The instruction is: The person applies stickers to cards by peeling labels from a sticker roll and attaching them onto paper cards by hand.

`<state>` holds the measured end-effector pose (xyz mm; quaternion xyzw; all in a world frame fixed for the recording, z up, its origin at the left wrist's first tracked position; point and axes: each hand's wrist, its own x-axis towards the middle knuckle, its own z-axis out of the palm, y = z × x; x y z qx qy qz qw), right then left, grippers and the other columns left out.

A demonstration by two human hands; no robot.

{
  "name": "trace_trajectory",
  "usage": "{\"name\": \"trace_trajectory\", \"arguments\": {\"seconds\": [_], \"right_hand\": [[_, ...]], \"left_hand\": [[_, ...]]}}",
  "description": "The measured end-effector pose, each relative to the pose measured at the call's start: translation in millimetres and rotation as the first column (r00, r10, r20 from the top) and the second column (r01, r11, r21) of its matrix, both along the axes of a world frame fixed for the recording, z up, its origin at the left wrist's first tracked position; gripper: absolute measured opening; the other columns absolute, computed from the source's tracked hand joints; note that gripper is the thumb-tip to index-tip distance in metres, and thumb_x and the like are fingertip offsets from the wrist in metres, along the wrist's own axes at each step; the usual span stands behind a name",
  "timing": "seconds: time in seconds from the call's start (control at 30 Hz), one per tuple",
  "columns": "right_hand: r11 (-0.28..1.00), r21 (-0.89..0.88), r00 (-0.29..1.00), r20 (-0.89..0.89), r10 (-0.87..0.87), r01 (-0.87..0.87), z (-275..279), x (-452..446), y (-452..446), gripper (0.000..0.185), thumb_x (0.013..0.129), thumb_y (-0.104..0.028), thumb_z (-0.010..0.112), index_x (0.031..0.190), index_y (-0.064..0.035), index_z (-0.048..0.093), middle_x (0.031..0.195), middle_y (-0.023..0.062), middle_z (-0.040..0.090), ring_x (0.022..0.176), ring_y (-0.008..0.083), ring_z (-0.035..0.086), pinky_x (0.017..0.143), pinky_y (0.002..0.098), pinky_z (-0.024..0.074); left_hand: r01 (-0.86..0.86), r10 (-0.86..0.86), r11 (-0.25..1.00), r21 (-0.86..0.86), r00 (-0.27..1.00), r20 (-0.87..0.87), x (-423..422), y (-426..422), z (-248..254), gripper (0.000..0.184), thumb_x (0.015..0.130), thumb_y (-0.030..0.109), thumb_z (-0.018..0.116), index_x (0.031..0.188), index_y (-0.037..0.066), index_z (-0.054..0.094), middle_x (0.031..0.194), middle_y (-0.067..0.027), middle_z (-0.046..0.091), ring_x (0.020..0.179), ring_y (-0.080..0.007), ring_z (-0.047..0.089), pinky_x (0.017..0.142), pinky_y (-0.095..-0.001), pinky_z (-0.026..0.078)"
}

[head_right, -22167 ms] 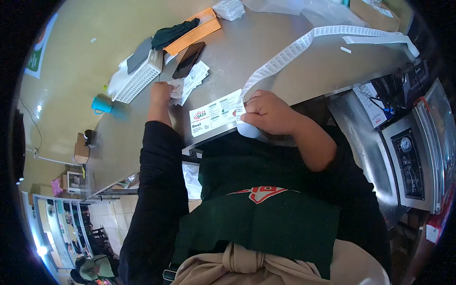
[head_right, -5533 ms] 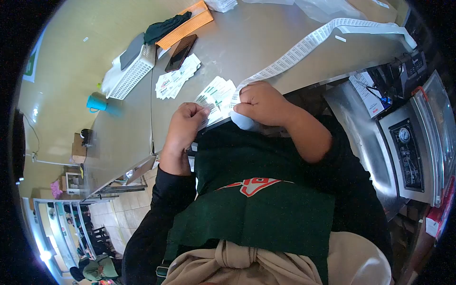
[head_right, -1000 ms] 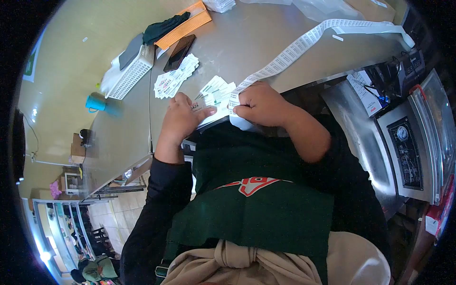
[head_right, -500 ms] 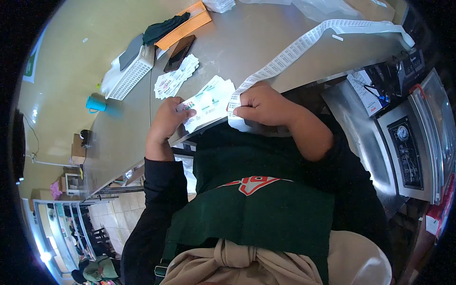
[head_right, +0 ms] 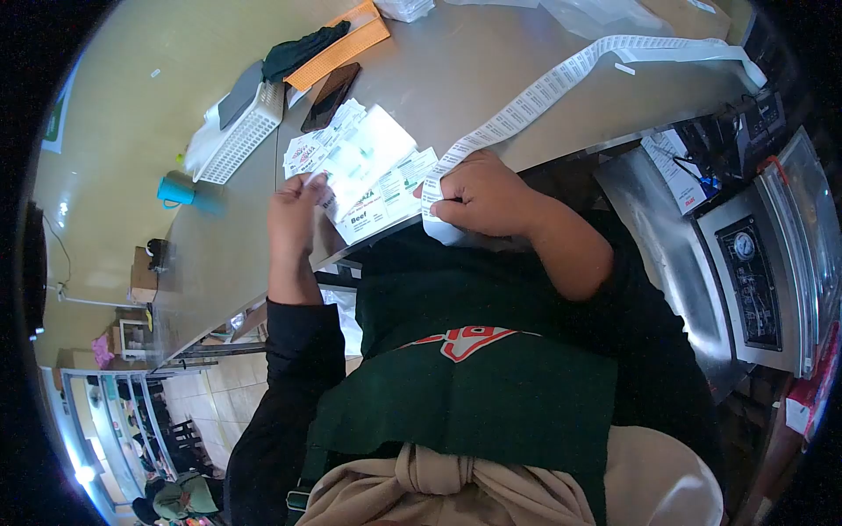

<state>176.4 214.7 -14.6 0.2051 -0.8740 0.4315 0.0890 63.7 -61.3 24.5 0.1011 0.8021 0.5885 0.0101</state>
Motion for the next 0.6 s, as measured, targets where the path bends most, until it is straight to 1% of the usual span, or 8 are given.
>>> {"name": "trace_trajectory", "arguments": {"seconds": [0.1,0.13,0.2,0.23,0.3,0.4,0.5,0.6], "right_hand": [[1.000,-0.001,1.000,-0.002,-0.005,0.005,-3.4,-0.7,-0.4,0.031,0.083,-0.027,0.066,0.070,0.0010,0.068,0.074,0.0183,0.063,0.080,0.0312,0.056,0.080,0.0463,0.0397],[1.000,-0.007,1.000,-0.008,-0.007,0.007,-3.8,-0.9,-0.9,0.031,0.083,-0.027,0.066,0.070,0.0010,0.068,0.075,0.0183,0.063,0.080,0.0312,0.056,0.080,0.0460,0.0398],[1.000,0.005,0.998,0.056,0.003,-0.004,4.1,1.2,-0.1,0.032,0.084,-0.027,0.066,0.070,0.0012,0.068,0.076,0.0182,0.063,0.082,0.0311,0.056,0.080,0.0458,0.0399],[1.000,0.011,0.996,0.089,0.006,-0.007,7.3,2.5,0.1,0.032,0.084,-0.027,0.066,0.070,0.0013,0.068,0.077,0.0182,0.063,0.083,0.0311,0.056,0.081,0.0456,0.0399],[1.000,0.004,0.999,0.053,0.006,-0.006,4.3,1.8,0.2,0.032,0.084,-0.027,0.066,0.070,0.0016,0.068,0.078,0.0187,0.063,0.085,0.0310,0.056,0.081,0.0454,0.0401],[1.000,-0.019,0.999,0.044,0.009,-0.008,0.5,0.5,-0.1,0.032,0.083,-0.027,0.066,0.070,0.0021,0.068,0.080,0.0193,0.063,0.086,0.0314,0.056,0.082,0.0455,0.0401],[0.999,-0.036,0.998,0.063,0.019,-0.017,-1.8,-1.4,0.5,0.033,0.083,-0.028,0.065,0.071,0.0026,0.068,0.080,0.0199,0.063,0.086,0.0324,0.056,0.083,0.0462,0.0398],[0.999,0.004,0.999,0.040,0.034,-0.034,2.3,-0.4,1.2,0.034,0.083,-0.029,0.064,0.072,0.0029,0.068,0.080,0.0200,0.063,0.087,0.0334,0.056,0.085,0.0465,0.0392]], "left_hand": [[-0.126,0.126,0.992,-0.006,0.992,0.031,-18.9,2.9,19.4,0.021,0.092,0.016,0.067,0.088,-0.003,0.072,0.081,-0.0067,0.069,0.065,-0.0108,0.059,0.060,-0.0247,0.045],[-0.141,0.151,0.980,-0.137,0.986,0.067,-31.1,0.8,21.6,0.022,0.091,0.018,0.068,0.088,-0.003,0.072,0.081,-0.0087,0.070,0.068,-0.0136,0.062,0.062,-0.0271,0.047],[-0.149,0.214,0.909,-0.390,0.968,0.129,-63.7,-6.4,22.7,0.025,0.089,0.022,0.069,0.087,-0.003,0.073,0.081,-0.0125,0.071,0.074,-0.0193,0.067,0.065,-0.0318,0.050],[-0.146,0.207,0.853,-0.500,0.976,0.068,-83.4,-11.5,15.5,0.028,0.087,0.024,0.069,0.087,-0.004,0.072,0.081,-0.0145,0.072,0.075,-0.0227,0.068,0.067,-0.0340,0.050],[-0.154,0.164,0.703,-0.694,0.985,-0.052,-114.7,-13.9,4.7,0.034,0.084,0.029,0.070,0.088,-0.005,0.072,0.083,-0.0185,0.072,0.076,-0.0297,0.069,0.069,-0.0382,0.051],[-0.224,0.209,0.662,-0.715,0.972,-0.110,-133.7,-8.5,6.5,0.039,0.080,0.031,0.069,0.087,-0.006,0.071,0.088,-0.0226,0.071,0.080,-0.0375,0.068,0.070,-0.0445,0.050],[-0.105,0.127,0.567,-0.817,0.991,-0.039,-139.5,-4.3,18.9,0.036,0.076,0.027,0.071,0.084,-0.008,0.070,0.083,-0.0207,0.071,0.075,-0.0308,0.069,0.065,-0.0431,0.049],[0.102,0.006,0.613,-0.784,0.991,0.134,-124.3,-20.1,35.6,0.033,0.075,0.024,0.073,0.078,-0.009,0.069,0.076,-0.0170,0.069,0.067,-0.0230,0.066,0.060,-0.0382,0.049]]}}
